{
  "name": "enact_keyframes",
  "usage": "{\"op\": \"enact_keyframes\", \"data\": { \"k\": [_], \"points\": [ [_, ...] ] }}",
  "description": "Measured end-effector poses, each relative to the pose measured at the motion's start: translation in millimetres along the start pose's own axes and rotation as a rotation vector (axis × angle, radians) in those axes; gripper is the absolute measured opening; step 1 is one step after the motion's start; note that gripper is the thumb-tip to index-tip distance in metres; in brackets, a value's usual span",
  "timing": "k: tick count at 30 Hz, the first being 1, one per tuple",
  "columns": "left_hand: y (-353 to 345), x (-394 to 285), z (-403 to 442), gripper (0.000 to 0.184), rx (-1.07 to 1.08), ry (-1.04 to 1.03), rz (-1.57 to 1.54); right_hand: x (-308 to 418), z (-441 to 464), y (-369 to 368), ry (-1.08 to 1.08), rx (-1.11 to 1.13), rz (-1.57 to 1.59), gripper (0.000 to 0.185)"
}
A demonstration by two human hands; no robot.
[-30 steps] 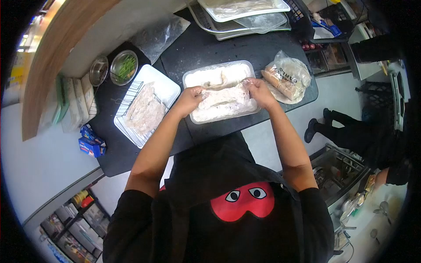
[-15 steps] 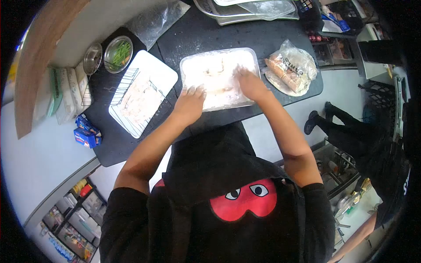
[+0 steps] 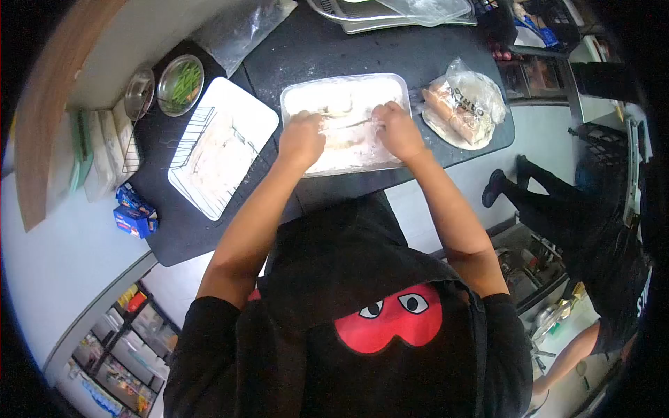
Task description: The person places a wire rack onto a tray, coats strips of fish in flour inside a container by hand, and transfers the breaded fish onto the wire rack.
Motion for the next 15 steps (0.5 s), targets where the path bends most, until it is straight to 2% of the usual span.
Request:
{"op": "enact_keyframes", "data": {
  "k": [3, 6, 9, 12, 15],
  "points": [
    [34.0, -13.0, -10.7, 0.017, -0.101, -0.238, -0.093, 8.0, -1.7, 25.2, 0.213, -0.262, 0.132, 0.025],
    [15.9, 0.1, -20.1, 0.016, 0.007, -0.382, 0.049, 0.1, -11.6, 14.8, 0.36, -0.102, -0.039, 0.023],
    [0.3, 11.3, -39.7, 0.026, 0.117, -0.412, 0.167, -3.6, -29.6, -0.5, 0.347, 0.213, -0.181, 0.028],
    [-2.8, 3.1, -53.7, 0.041, 0.233, -0.421, 0.211, 12.2, -34.6, 2.5, 0.412, 0.15, -0.209, 0.03],
    [-9.6, 3.3, -47.1, 0.053, 0.332, -0.369, 0.278, 7.9, -30.0, -19.8, 0.42, 0.274, -0.313, 0.033]
  ]
}}
Point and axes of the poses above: each hand's wrist, its own z-axis towards the middle knuckle, its own y-axis out of the back of the hand, x = y × z, the point moved 5 cm from there along z, towards the middle knuckle, and after that the axes turned 14 degrees about y, right-handed, at the moved point
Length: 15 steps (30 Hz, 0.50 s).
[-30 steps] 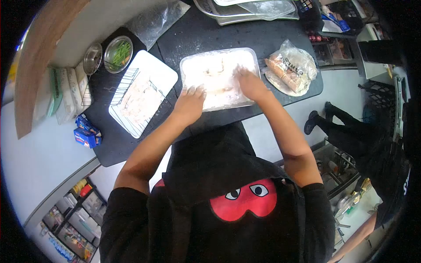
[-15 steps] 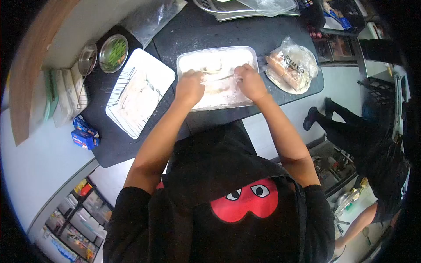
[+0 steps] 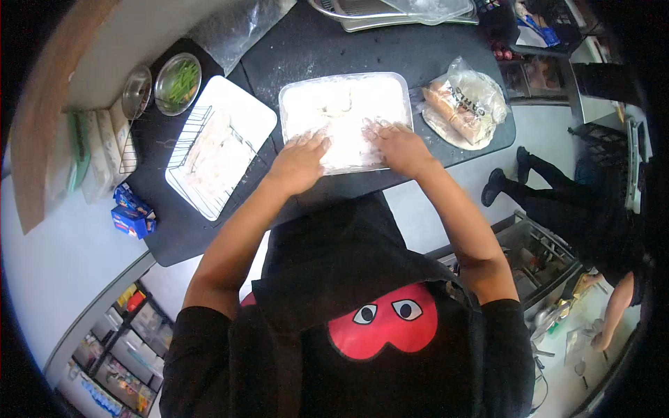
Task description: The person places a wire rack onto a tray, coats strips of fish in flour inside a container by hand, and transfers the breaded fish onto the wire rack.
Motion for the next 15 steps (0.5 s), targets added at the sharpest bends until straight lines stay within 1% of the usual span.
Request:
{"op": "enact_keyframes", "data": {
  "k": [1, 3, 6, 7, 8, 10, 11, 14, 15],
  "points": [
    [-1.4, 3.5, 3.6, 0.056, 0.036, 0.032, 0.021, -6.0, 0.1, -0.2, -0.062, 0.09, 0.087, 0.034],
    [3.2, 1.2, 4.3, 0.055, 0.029, 0.064, 0.041, -15.5, 1.1, 3.5, -0.194, 0.256, 0.272, 0.035],
    [5.8, -9.2, 8.1, 0.057, 0.101, 0.061, 0.073, -34.1, 19.5, 18.2, -0.318, 0.137, 0.176, 0.038],
    [-0.8, -8.9, 14.8, 0.056, 0.106, 0.051, 0.091, -33.5, 27.8, 9.3, -0.183, -0.022, 0.031, 0.038],
    [-6.7, -9.3, 19.4, 0.056, 0.107, 0.043, 0.109, -36.6, 23.7, -8.0, -0.167, 0.019, 0.062, 0.038],
    [-11.4, -10.4, 20.1, 0.056, 0.089, 0.049, 0.136, -20.5, 28.7, -10.3, -0.126, 0.094, 0.122, 0.039],
    [-12.6, -9.0, 20.9, 0.057, 0.081, 0.055, 0.151, -12.9, 21.1, -5.8, -0.052, 0.024, 0.061, 0.044],
    [-17.9, -13.5, 19.0, 0.058, 0.107, 0.039, 0.103, 7.2, 12.9, -14.1, 0.067, 0.207, 0.154, 0.047],
    [-17.1, -15.4, 17.1, 0.058, 0.108, 0.034, 0.089, 10.5, 10.0, -3.0, 0.038, 0.195, 0.142, 0.048]
  ]
}}
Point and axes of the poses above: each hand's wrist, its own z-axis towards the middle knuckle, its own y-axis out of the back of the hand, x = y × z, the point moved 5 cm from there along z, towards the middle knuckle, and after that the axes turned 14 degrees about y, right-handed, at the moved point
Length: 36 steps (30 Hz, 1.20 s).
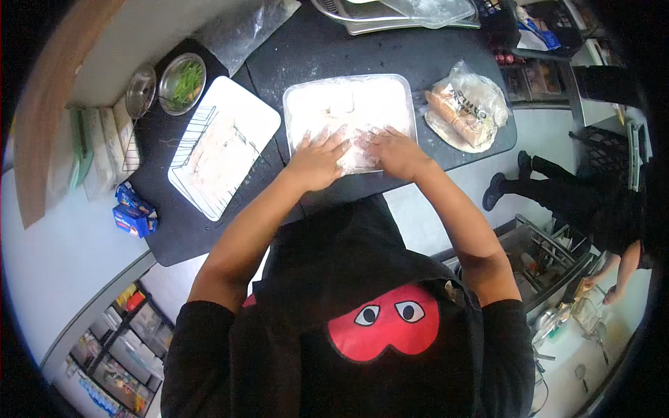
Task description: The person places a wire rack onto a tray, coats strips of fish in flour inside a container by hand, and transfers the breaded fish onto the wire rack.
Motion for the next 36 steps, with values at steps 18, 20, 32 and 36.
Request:
{"op": "enact_keyframes", "data": {
  "k": [18, 20, 32, 36],
  "points": [
    [19.9, 23.9, 14.6, 0.029, -0.434, 0.085, -0.202, -23.5, 7.9, 11.8, -0.232, -0.495, 0.064, 0.033],
    [23.4, 23.8, 18.9, 0.03, -0.457, 0.206, -0.225, -26.7, 6.7, 5.2, -0.274, -0.487, -0.002, 0.037],
    [26.2, 37.5, 30.2, 0.032, -0.344, 0.235, -0.611, -38.1, 5.8, 6.6, -0.223, -0.329, 0.083, 0.028],
    [50.8, 38.2, 14.9, 0.023, -0.43, 0.087, -0.701, -39.8, 2.1, 21.6, -0.154, -0.354, 0.192, 0.024]
  ]
}}
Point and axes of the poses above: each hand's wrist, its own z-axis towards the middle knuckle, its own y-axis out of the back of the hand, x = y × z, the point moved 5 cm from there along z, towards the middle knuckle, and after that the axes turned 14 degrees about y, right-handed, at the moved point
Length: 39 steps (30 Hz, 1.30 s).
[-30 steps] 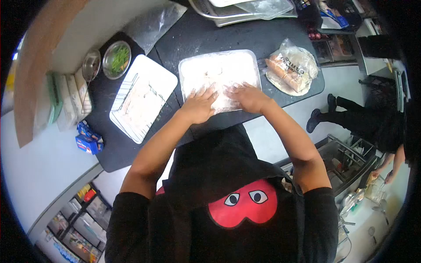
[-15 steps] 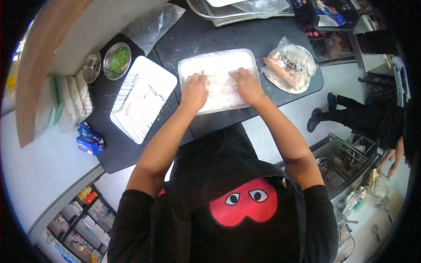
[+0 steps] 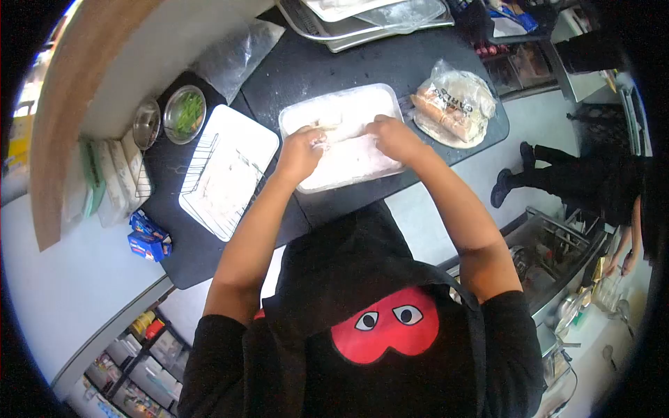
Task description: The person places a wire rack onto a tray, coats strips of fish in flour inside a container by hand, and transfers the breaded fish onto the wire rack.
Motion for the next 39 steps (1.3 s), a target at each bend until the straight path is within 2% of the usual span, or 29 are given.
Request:
{"op": "enact_keyframes", "data": {
  "k": [2, 3, 4, 5, 7, 8, 11, 12, 15, 16, 18, 21, 22, 25, 26, 29, 35, 38, 39],
  "points": [
    [15.0, -11.1, -3.3, 0.018, -0.016, -0.068, 0.02, 12.5, -3.8, 19.0, 0.019, -0.14, -0.039, 0.024],
    [19.1, -14.0, -8.7, 0.018, -0.101, -0.193, 0.107, 17.3, -4.4, 29.1, 0.038, -0.212, -0.065, 0.024],
    [19.7, -14.2, -11.3, 0.017, -0.078, -0.245, 0.125, 7.9, -5.5, 23.7, -0.097, -0.202, 0.05, 0.022],
    [17.6, -11.8, -18.3, 0.016, -0.043, -0.284, 0.143, 9.8, -10.5, 20.1, -0.006, -0.146, -0.062, 0.018],
    [3.4, 3.5, -34.4, 0.02, 0.151, -0.244, 0.317, 26.6, -23.3, 13.8, 0.159, -0.025, -0.266, 0.014],
    [-4.9, 9.6, -42.1, 0.022, 0.254, -0.228, 0.4, 27.1, -29.8, 9.4, 0.054, 0.159, -0.284, 0.024],
    [-11.6, 0.4, -59.4, 0.034, 0.194, -0.266, 0.414, 40.1, -34.4, 18.0, 0.14, -0.001, -0.296, 0.03],
    [-20.4, 2.1, -60.6, 0.046, 0.315, -0.231, 0.499, 42.2, -34.2, 11.3, 0.136, 0.06, -0.377, 0.031],
    [-22.8, -2.6, -59.9, 0.051, 0.29, -0.119, 0.615, 34.7, -34.0, 3.3, 0.06, 0.225, -0.612, 0.035],
    [-23.5, 0.4, -61.0, 0.057, 0.362, -0.103, 0.68, 29.9, -40.9, 2.4, -0.004, 0.282, -0.657, 0.036],
    [-21.1, -0.1, -65.3, 0.058, 0.391, -0.041, 0.695, 34.1, -49.8, 8.1, -0.06, 0.416, -0.64, 0.04],
    [-24.2, -3.4, -64.4, 0.058, 0.337, -0.055, 0.655, 33.0, -34.5, 9.4, -0.042, 0.352, -0.514, 0.037],
    [-26.7, -8.9, -60.1, 0.059, 0.346, -0.064, 0.664, 29.2, -24.4, 7.9, 0.014, 0.138, -0.499, 0.037],
    [-42.9, -12.3, -47.4, 0.064, 0.387, -0.113, 0.685, 8.9, 7.0, -12.9, -0.048, 0.054, -0.38, 0.04],
    [-48.7, -9.3, -45.5, 0.066, 0.407, -0.129, 0.693, -0.2, 12.5, -34.3, -0.012, 0.116, -0.326, 0.041],
    [-52.4, -8.7, -44.0, 0.066, 0.496, -0.08, 0.713, 17.1, 5.0, -35.8, 0.069, 0.116, -0.302, 0.045],
    [-50.6, -1.5, -45.4, 0.065, 0.431, -0.097, 0.72, 10.1, -6.5, -28.9, -0.011, 0.212, -0.267, 0.045],
    [-32.3, 4.0, -50.9, 0.061, 0.387, -0.06, 0.747, 0.0, -11.1, -31.8, -0.005, 0.078, -0.444, 0.044],
    [-27.6, 5.2, -48.8, 0.056, 0.343, -0.077, 0.756, -2.8, -7.2, -28.9, -0.062, 0.104, -0.438, 0.042]
  ]
}}
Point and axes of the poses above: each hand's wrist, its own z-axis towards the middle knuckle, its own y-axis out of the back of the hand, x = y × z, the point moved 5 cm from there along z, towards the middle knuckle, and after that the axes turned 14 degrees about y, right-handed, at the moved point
